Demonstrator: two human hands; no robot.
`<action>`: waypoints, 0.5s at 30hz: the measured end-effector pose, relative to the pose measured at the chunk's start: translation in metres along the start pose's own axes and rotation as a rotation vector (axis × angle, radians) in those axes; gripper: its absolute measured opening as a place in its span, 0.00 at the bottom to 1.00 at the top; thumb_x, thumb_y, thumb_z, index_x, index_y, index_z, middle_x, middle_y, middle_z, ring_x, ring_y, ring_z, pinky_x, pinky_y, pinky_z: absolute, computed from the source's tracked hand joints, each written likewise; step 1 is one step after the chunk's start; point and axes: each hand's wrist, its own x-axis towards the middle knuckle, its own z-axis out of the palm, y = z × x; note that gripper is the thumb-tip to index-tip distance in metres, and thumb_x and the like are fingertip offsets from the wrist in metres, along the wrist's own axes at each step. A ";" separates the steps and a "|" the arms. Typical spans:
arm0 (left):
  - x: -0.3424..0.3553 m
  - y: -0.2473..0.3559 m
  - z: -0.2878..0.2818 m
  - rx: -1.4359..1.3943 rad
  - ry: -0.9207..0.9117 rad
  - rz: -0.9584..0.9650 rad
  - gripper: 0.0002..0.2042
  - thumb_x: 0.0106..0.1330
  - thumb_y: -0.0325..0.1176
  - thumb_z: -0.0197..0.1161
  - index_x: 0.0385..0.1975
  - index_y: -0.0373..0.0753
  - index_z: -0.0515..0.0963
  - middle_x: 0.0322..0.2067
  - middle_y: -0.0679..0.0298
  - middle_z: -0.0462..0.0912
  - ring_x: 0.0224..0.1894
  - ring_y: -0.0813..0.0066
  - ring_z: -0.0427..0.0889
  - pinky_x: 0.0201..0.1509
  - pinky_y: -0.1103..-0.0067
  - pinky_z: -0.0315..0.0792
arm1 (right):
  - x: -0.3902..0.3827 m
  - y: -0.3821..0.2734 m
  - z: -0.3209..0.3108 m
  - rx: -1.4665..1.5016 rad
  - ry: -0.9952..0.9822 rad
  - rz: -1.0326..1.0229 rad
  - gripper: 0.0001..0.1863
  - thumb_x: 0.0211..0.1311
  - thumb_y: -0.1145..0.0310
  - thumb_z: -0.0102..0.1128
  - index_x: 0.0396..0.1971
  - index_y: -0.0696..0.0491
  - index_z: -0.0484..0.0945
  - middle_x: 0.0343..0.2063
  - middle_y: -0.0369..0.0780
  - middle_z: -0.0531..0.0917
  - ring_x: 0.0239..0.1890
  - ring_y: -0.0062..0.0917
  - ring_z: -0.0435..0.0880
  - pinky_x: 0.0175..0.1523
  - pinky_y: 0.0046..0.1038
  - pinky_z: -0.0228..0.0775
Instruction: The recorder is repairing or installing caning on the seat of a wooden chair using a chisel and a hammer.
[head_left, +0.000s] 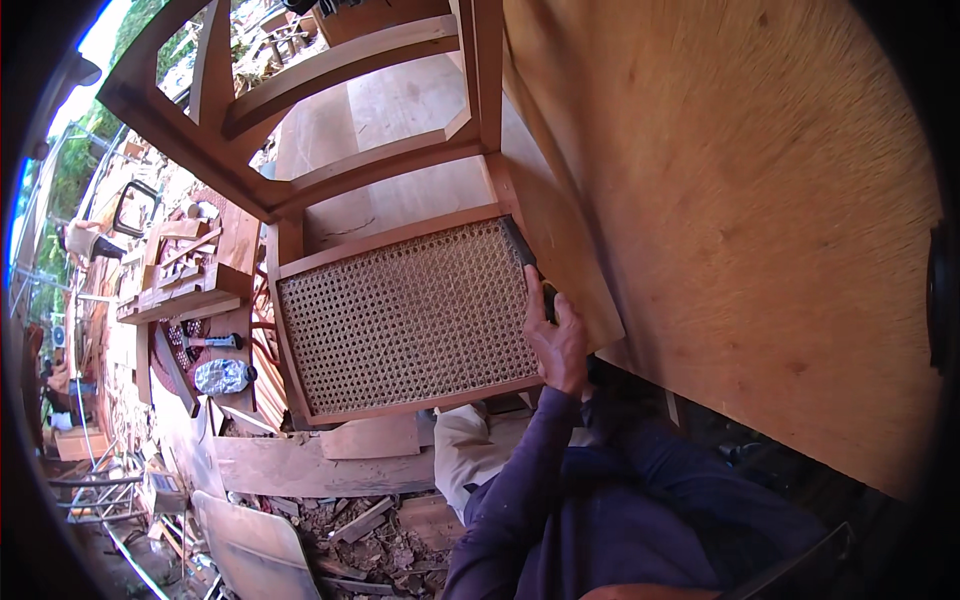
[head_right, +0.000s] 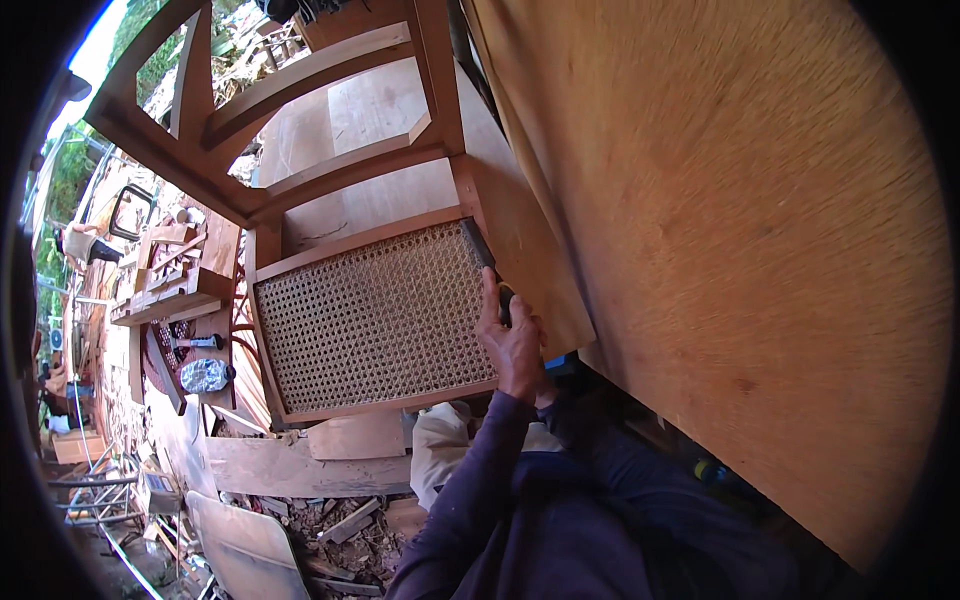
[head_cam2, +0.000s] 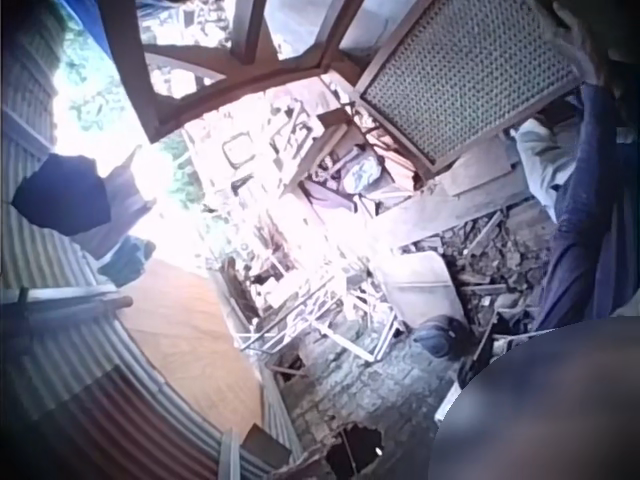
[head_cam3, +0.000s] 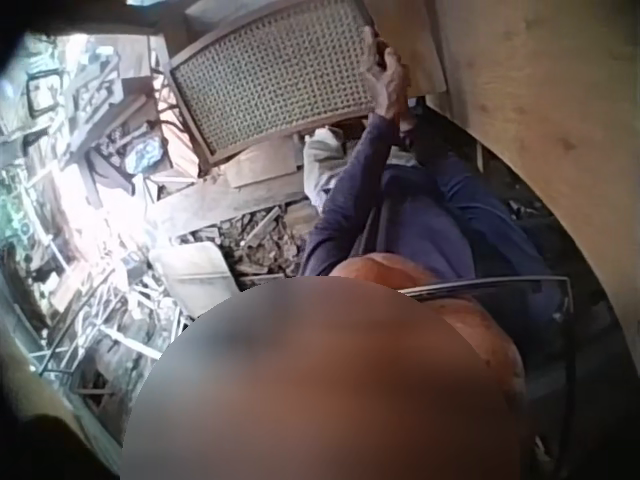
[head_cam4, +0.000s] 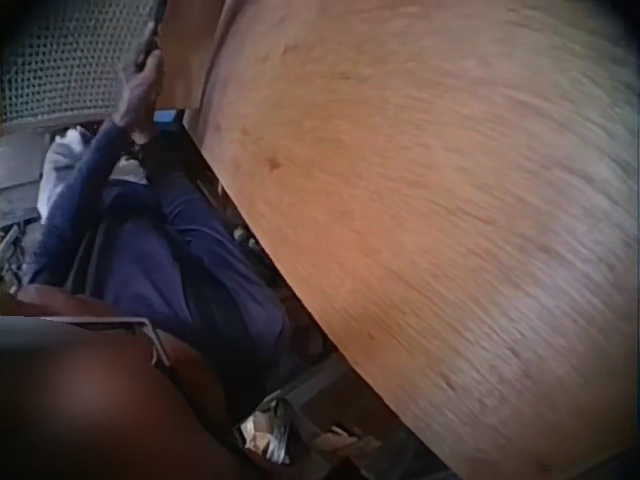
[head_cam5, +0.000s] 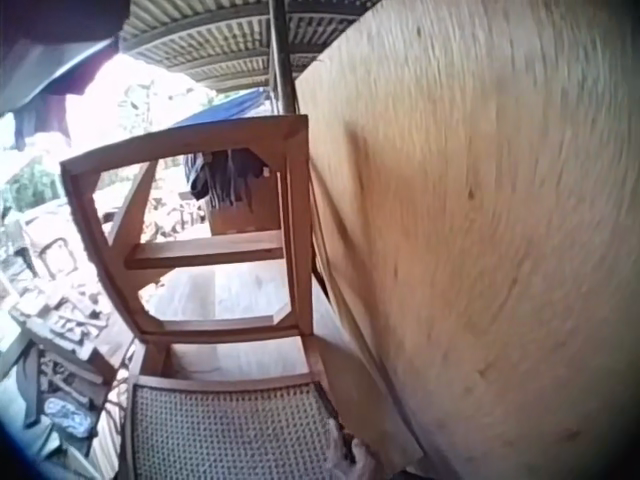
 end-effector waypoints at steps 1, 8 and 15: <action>-0.004 0.009 0.007 -0.008 -0.007 0.001 0.32 0.79 0.25 0.55 0.83 0.45 0.61 0.28 0.71 0.73 0.21 0.85 0.73 0.22 0.82 0.71 | 0.002 0.005 0.004 -0.483 -0.066 -0.066 0.30 0.73 0.86 0.56 0.73 0.54 0.74 0.35 0.34 0.82 0.40 0.24 0.81 0.62 0.31 0.78; -0.013 0.044 0.009 -0.663 -0.031 -0.373 0.36 0.80 0.28 0.56 0.85 0.53 0.53 0.32 0.67 0.74 0.25 0.79 0.74 0.25 0.80 0.72 | 0.005 0.059 -0.012 -0.341 0.135 0.138 0.29 0.78 0.81 0.54 0.77 0.54 0.70 0.35 0.33 0.76 0.34 0.22 0.76 0.52 0.30 0.76; -0.018 0.043 -0.031 -0.812 -0.080 -0.282 0.31 0.85 0.32 0.53 0.84 0.56 0.57 0.35 0.66 0.77 0.25 0.82 0.73 0.24 0.83 0.68 | -0.011 0.028 -0.006 1.432 0.079 0.320 0.33 0.80 0.73 0.54 0.81 0.54 0.60 0.48 0.38 0.76 0.47 0.24 0.75 0.58 0.29 0.69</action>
